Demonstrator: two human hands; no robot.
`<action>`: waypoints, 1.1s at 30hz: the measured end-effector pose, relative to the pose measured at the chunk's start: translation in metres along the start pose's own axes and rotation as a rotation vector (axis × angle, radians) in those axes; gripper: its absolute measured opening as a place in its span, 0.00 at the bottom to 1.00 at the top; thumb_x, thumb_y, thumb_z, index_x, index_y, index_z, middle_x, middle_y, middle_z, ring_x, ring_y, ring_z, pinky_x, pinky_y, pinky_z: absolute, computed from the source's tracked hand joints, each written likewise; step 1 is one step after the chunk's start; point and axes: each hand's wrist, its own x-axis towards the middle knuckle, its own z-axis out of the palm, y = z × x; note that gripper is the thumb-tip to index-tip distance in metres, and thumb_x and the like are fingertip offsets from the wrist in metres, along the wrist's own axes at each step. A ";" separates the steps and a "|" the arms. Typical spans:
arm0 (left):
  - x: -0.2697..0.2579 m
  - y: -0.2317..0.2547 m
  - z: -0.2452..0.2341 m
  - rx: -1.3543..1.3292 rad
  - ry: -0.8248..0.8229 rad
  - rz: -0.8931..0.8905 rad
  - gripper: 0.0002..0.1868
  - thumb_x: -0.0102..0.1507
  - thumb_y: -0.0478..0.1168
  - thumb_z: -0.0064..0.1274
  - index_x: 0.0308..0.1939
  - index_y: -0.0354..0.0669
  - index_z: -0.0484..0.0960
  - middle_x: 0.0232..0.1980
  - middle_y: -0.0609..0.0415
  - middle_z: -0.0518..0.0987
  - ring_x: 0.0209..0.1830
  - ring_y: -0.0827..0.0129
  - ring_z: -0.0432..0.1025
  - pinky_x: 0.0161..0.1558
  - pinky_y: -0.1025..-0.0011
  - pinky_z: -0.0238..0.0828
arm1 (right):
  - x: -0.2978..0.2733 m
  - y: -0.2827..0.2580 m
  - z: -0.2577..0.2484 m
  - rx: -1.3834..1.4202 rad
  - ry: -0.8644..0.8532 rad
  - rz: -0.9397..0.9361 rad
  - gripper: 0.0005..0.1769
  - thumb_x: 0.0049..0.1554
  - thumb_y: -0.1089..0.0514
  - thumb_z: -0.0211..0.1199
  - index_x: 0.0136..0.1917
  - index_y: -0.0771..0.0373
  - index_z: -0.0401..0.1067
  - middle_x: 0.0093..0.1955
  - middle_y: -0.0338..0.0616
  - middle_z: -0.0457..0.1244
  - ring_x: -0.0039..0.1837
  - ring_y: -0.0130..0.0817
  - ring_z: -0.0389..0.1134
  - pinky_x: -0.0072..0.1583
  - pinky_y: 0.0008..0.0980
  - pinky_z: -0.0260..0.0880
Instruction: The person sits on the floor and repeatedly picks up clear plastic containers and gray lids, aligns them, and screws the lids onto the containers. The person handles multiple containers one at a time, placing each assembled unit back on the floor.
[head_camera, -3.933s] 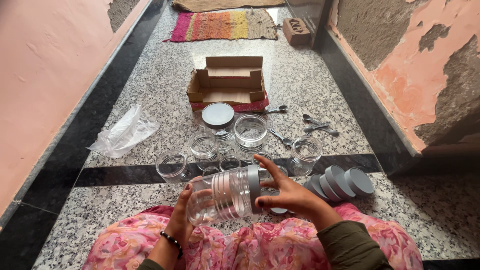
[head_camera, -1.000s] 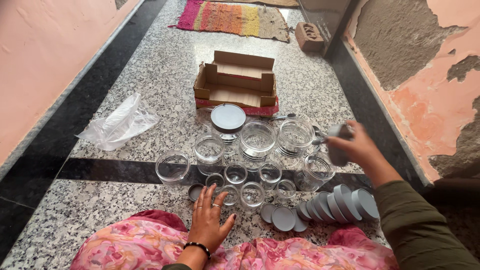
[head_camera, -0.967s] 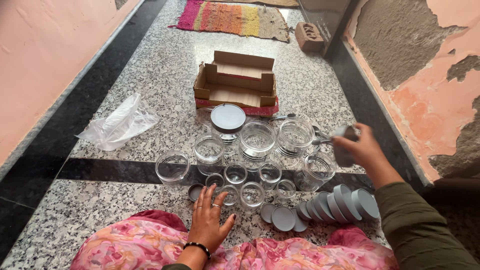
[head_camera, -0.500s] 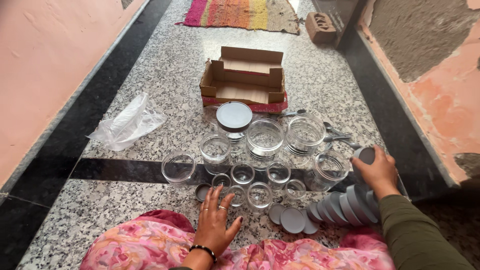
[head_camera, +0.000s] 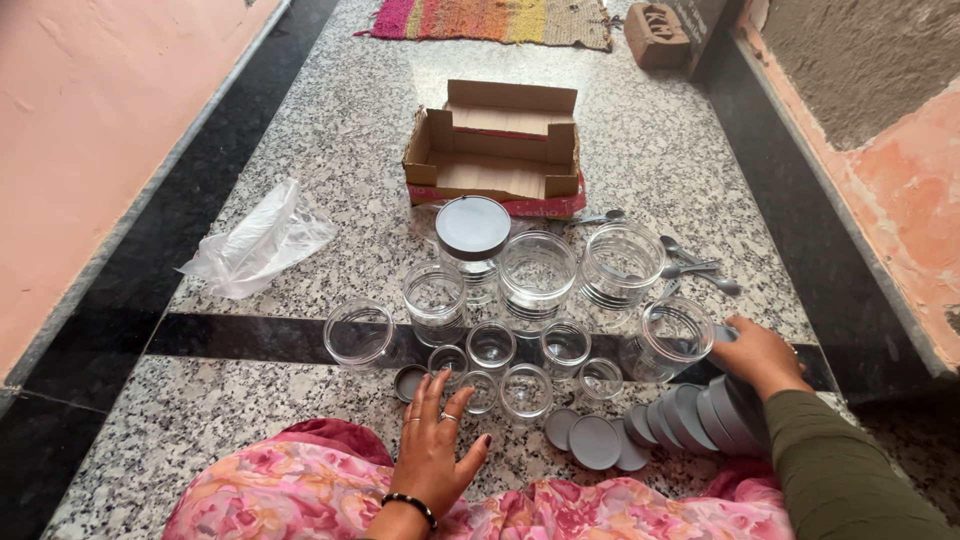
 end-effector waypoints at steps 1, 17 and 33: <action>0.000 0.000 0.000 0.000 0.003 0.001 0.37 0.57 0.52 0.61 0.69 0.53 0.66 0.78 0.47 0.53 0.79 0.44 0.42 0.73 0.49 0.42 | -0.001 -0.001 0.000 0.007 -0.001 -0.005 0.47 0.46 0.27 0.68 0.75 0.44 0.68 0.70 0.54 0.65 0.72 0.58 0.64 0.71 0.67 0.58; 0.001 -0.006 0.007 -0.080 -0.070 -0.051 0.37 0.60 0.54 0.59 0.70 0.52 0.65 0.81 0.45 0.49 0.80 0.45 0.39 0.73 0.49 0.45 | -0.086 -0.084 -0.094 0.286 0.872 -0.571 0.14 0.56 0.54 0.69 0.56 0.56 0.77 0.57 0.51 0.67 0.62 0.50 0.67 0.67 0.48 0.65; 0.006 -0.026 0.037 -0.208 0.105 0.085 0.39 0.56 0.51 0.66 0.68 0.47 0.71 0.76 0.36 0.54 0.77 0.30 0.43 0.68 0.38 0.50 | -0.140 -0.368 -0.058 0.113 0.258 -0.785 0.53 0.46 0.31 0.73 0.74 0.58 0.59 0.71 0.60 0.56 0.72 0.56 0.59 0.67 0.49 0.66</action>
